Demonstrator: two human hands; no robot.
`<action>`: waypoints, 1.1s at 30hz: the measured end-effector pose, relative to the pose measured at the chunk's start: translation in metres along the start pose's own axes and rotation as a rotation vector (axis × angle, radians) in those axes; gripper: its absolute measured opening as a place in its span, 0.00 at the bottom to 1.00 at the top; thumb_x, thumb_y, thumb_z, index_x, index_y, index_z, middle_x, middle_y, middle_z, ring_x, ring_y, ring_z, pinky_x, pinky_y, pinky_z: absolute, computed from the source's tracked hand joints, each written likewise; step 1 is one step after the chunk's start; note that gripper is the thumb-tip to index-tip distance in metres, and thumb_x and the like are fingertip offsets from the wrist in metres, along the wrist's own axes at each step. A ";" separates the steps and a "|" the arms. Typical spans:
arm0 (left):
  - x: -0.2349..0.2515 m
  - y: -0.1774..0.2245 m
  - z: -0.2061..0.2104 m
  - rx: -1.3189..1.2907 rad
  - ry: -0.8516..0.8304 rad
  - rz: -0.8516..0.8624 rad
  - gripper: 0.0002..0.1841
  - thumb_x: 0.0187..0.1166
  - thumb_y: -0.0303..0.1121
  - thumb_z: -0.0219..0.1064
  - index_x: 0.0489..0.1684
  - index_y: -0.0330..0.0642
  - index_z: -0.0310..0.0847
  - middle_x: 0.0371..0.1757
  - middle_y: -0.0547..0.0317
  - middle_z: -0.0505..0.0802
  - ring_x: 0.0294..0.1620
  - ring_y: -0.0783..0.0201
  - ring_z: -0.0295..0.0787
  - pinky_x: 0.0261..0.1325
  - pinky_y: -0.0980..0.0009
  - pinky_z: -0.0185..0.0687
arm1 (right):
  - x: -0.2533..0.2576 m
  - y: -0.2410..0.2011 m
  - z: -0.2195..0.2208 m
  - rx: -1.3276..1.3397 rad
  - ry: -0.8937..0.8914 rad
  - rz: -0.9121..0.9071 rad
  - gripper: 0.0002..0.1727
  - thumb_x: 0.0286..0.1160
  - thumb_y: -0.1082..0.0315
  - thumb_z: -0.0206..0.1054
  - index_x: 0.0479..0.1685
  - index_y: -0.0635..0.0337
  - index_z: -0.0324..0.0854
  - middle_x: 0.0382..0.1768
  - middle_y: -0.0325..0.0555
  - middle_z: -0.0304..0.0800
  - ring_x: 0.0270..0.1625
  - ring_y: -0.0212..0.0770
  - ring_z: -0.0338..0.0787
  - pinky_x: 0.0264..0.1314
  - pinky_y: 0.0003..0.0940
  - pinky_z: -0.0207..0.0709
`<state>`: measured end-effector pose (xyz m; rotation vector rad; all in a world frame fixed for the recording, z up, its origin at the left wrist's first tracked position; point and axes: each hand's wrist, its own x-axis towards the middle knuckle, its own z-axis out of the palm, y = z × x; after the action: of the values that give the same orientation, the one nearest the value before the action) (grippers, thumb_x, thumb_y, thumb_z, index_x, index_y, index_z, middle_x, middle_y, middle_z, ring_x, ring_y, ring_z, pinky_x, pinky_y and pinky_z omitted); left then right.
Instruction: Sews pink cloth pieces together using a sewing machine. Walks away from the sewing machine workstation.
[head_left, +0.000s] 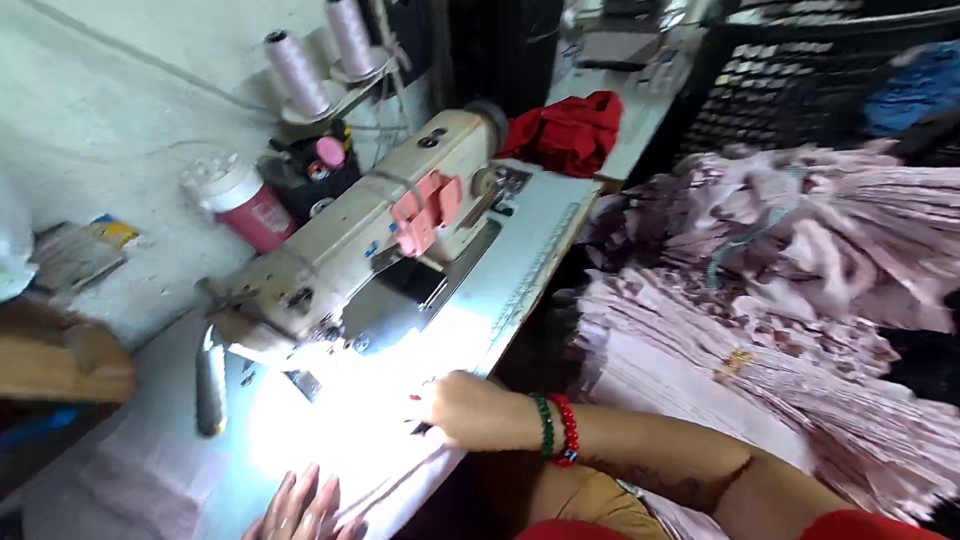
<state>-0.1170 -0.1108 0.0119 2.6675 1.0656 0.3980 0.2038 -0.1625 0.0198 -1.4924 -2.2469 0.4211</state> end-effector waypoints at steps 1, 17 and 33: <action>0.001 0.004 0.005 0.010 0.041 0.002 0.26 0.78 0.58 0.66 0.67 0.52 0.89 0.76 0.47 0.86 0.85 0.41 0.70 0.78 0.29 0.50 | 0.003 -0.001 0.002 -0.015 0.027 -0.014 0.09 0.68 0.69 0.72 0.44 0.59 0.90 0.36 0.53 0.91 0.39 0.54 0.92 0.37 0.55 0.84; -0.021 0.014 0.004 0.024 0.003 -0.230 0.32 0.72 0.69 0.63 0.74 0.69 0.84 0.85 0.70 0.77 0.92 0.52 0.57 0.82 0.28 0.41 | 0.032 -0.034 0.047 0.104 -0.052 -0.159 0.18 0.72 0.61 0.69 0.61 0.37 0.90 0.43 0.41 0.90 0.36 0.43 0.91 0.30 0.45 0.84; -0.028 0.020 0.010 -0.218 0.143 -0.256 0.12 0.78 0.54 0.68 0.51 0.71 0.95 0.76 0.70 0.85 0.92 0.57 0.55 0.85 0.34 0.38 | 0.032 -0.026 0.040 0.119 -0.112 -0.240 0.16 0.72 0.58 0.66 0.56 0.32 0.90 0.43 0.35 0.89 0.36 0.38 0.90 0.27 0.41 0.81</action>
<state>-0.1208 -0.1460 0.0042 2.3059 1.3042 0.6205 0.1520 -0.1435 0.0021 -1.1487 -2.4050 0.5645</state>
